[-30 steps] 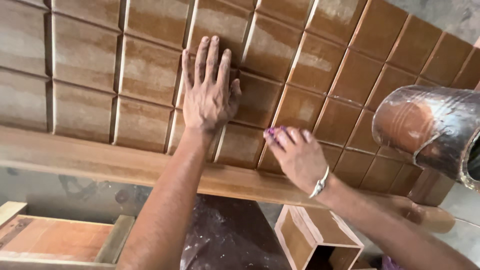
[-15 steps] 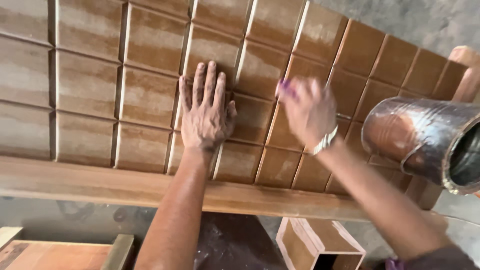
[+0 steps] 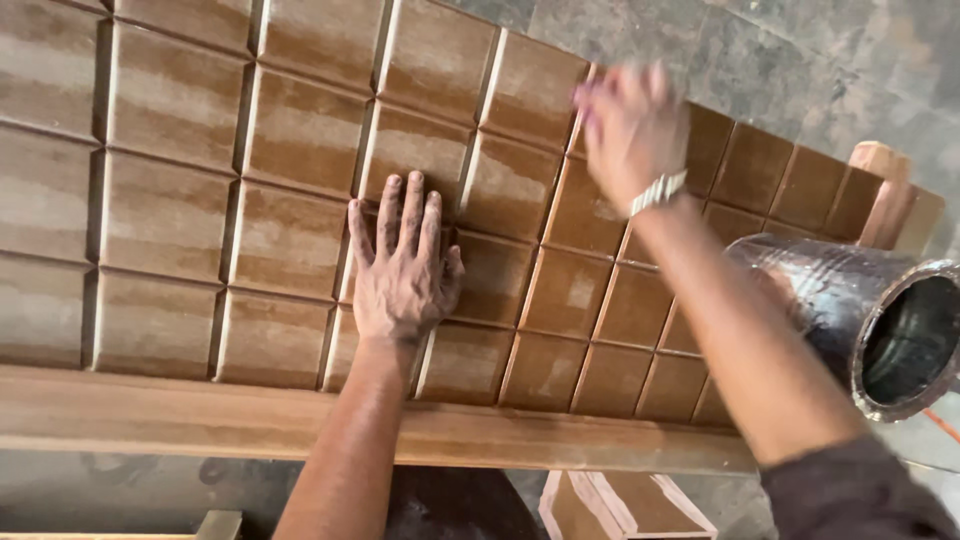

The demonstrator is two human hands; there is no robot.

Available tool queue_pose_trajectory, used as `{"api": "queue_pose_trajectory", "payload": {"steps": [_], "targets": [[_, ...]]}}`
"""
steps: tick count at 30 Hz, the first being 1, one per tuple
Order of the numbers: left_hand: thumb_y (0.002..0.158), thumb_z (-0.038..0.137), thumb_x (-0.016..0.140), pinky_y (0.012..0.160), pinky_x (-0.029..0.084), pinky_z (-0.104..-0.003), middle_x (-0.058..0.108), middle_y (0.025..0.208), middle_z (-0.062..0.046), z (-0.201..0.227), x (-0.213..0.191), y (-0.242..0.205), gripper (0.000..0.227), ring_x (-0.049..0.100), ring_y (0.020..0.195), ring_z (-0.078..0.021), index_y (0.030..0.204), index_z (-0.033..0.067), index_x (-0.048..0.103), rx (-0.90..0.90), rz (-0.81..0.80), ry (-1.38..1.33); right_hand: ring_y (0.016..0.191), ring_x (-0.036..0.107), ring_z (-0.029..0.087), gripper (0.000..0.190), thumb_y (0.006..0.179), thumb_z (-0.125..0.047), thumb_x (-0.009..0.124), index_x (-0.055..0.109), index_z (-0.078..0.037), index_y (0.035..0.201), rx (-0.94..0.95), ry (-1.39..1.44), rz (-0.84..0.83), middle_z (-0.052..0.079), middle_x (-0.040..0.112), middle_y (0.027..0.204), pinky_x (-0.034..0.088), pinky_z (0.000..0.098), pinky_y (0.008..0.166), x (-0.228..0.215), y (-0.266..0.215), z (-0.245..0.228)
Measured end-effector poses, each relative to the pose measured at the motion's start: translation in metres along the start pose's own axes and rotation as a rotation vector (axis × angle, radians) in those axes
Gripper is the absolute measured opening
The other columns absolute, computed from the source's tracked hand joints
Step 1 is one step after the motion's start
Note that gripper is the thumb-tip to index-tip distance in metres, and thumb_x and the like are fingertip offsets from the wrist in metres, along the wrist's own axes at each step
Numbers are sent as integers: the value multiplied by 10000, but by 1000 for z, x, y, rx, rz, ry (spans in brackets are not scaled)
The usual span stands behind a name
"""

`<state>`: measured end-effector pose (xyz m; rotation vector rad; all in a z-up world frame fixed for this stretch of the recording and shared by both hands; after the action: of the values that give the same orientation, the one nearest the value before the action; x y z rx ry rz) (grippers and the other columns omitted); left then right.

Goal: The person applies a dark wood finish to a wooden bench using a purple cloth. They repeatedly dip the cloth into a metal container and wipe the finish onto the bench's frame and slatted seat, covering the entire surface.

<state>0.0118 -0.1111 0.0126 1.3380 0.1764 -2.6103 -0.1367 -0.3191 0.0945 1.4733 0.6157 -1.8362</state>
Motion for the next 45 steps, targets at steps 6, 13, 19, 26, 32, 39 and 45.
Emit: {"api": "queue_pose_trajectory", "payload": {"steps": [6, 13, 19, 26, 32, 39, 45], "targets": [[989, 371, 484, 1250, 89, -624, 289, 1681, -124, -1, -2, 2, 630, 205, 1568, -307, 1533, 54, 453, 12, 18, -24, 1079, 570, 262, 162, 922, -188, 776, 770, -216, 1081, 5, 61, -63, 34, 626, 1104, 486, 455, 938, -13, -35, -28], [987, 383, 473, 1242, 90, -627, 280, 1676, -114, -2, 2, 3, 630, 199, 1563, -305, 1525, 55, 456, 3, -3, -27, 1119, 566, 339, 271, 896, -198, 815, 771, -211, 1163, 164, 115, -34, 84, 648, 1181, 491, 486, 892, 22, 60, 56], [987, 385, 467, 1242, 90, -636, 277, 1675, -112, -3, 2, 3, 624, 194, 1564, -301, 1517, 56, 458, 5, -5, -44, 1183, 557, 324, 363, 921, -70, 755, 768, -194, 1262, 121, 235, -3, 67, 661, 1279, 479, 451, 1036, 1, 70, 31], [978, 373, 483, 1233, 107, -642, 296, 1667, -117, -1, 1, 2, 617, 210, 1558, -304, 1505, 52, 475, 11, 11, -53, 1233, 553, 226, 326, 1047, -48, 704, 760, -261, 1288, -201, 69, -3, -21, 671, 1370, 449, 396, 1146, 19, 66, -49], [982, 361, 495, 1239, 121, -644, 331, 1658, -123, 0, -3, -1, 593, 242, 1553, -301, 1487, 50, 503, 13, 47, -45, 1220, 571, 193, 285, 957, -71, 654, 792, -261, 1120, -514, 9, -5, -41, 721, 1284, 449, 396, 1115, 13, 31, -87], [957, 363, 502, 1224, 118, -651, 327, 1650, -132, -3, -2, 3, 613, 239, 1545, -303, 1480, 44, 500, 13, 30, -74, 1176, 573, 268, 173, 963, -65, 686, 770, -191, 1049, -245, 157, 33, -21, 721, 1186, 436, 474, 1085, 26, 113, -25], [931, 280, 493, 1246, 92, -637, 291, 1665, -135, -8, 0, -2, 659, 212, 1563, -309, 1529, 17, 411, 31, 29, -106, 1109, 610, 268, 166, 964, -77, 685, 764, -113, 1105, -386, 107, 24, 61, 691, 1083, 503, 446, 965, -10, 27, -111]]}}
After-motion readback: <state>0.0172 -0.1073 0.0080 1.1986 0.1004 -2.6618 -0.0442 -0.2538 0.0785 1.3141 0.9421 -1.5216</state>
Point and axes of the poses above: each hand's wrist, its own y-axis towards the middle knuckle, its own x-axis out of the palm, z = x × y, the point moved 7 cm from there along y, towards the middle knuckle
